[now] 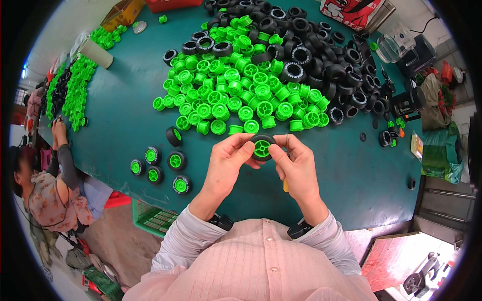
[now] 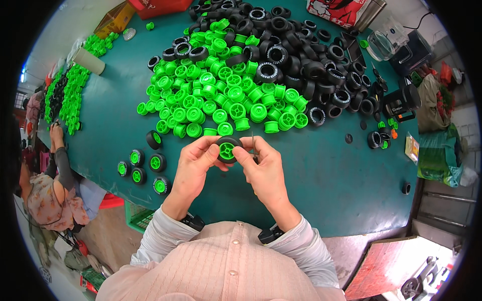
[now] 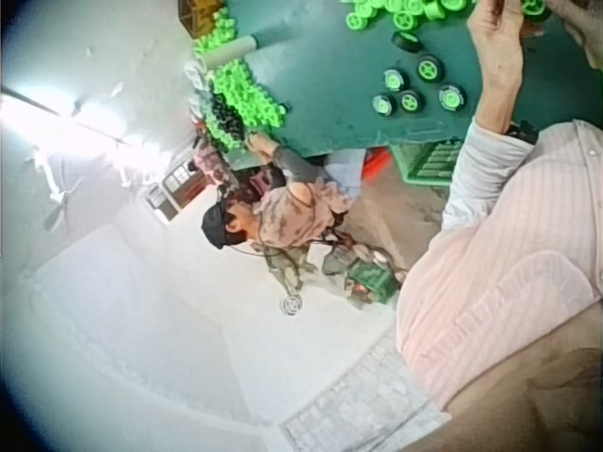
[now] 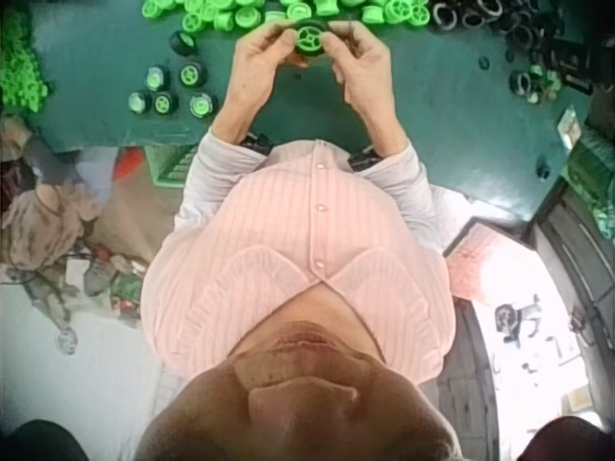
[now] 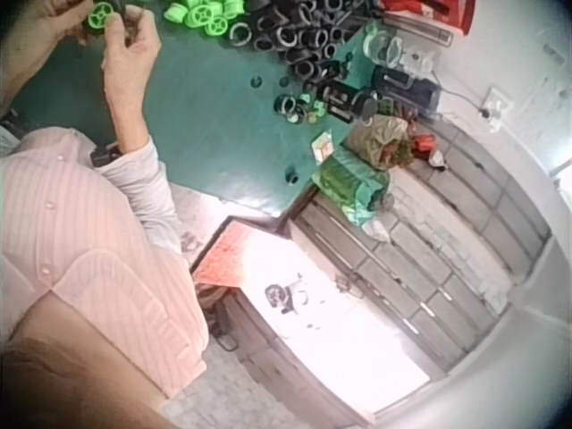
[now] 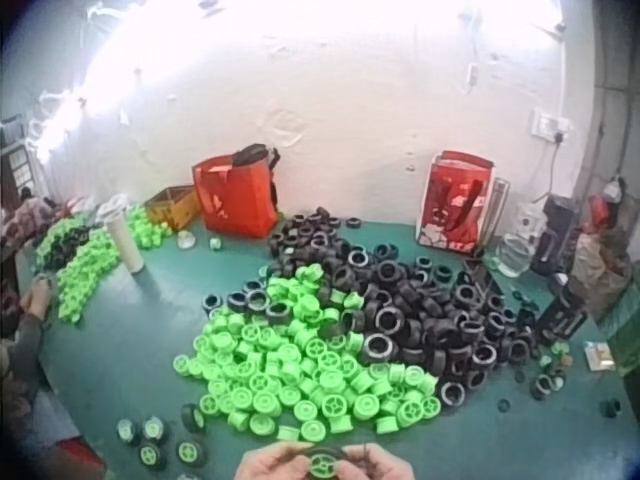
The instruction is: Assembling plastic toy tires by pressing green hubs into black rubber tires.
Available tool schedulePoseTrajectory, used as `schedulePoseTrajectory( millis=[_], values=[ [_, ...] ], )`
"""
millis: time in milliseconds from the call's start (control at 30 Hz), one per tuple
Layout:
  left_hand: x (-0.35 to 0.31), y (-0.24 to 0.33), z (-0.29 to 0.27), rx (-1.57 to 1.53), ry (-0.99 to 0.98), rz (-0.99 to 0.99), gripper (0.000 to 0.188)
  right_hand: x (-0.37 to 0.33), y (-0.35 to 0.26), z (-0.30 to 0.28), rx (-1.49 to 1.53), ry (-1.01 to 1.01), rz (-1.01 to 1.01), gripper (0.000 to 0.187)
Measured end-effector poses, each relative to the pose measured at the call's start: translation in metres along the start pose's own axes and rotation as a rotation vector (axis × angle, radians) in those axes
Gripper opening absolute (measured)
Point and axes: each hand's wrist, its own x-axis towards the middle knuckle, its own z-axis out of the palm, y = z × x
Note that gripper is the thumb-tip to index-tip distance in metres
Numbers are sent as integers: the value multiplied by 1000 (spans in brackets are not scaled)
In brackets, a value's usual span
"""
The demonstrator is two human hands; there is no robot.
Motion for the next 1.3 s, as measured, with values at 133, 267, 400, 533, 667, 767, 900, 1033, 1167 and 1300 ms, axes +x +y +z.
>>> schedulePoseTrajectory(
  millis=[133,267,400,533,667,767,900,1033,1167,1300],
  values=[
    [0,2,18,-84,69,49,32,-2,0,5,115,69,6,23],
    [-2,-8,7,54,51,112,36,0,1,-2,9,-23,43,24],
    [-3,1,4,-6,16,72,42,2,-5,-4,-16,-45,74,24],
    [-5,-3,4,39,0,208,45,1,-1,-3,47,-46,94,24],
    [-7,-3,4,42,7,207,43,0,-2,-2,37,-56,86,23],
    [-8,-3,6,9,63,132,37,-1,-1,-1,-31,-39,27,20],
    [-9,-1,10,65,87,94,26,0,-2,1,-210,-6,-104,19],
    [-8,-5,13,116,67,216,21,-2,1,8,-422,9,-359,20],
    [-5,-2,15,126,57,210,20,-2,6,13,-474,88,-420,21],
    [-8,0,10,46,-9,161,22,-5,-2,8,-500,24,-378,20]
  ],
)
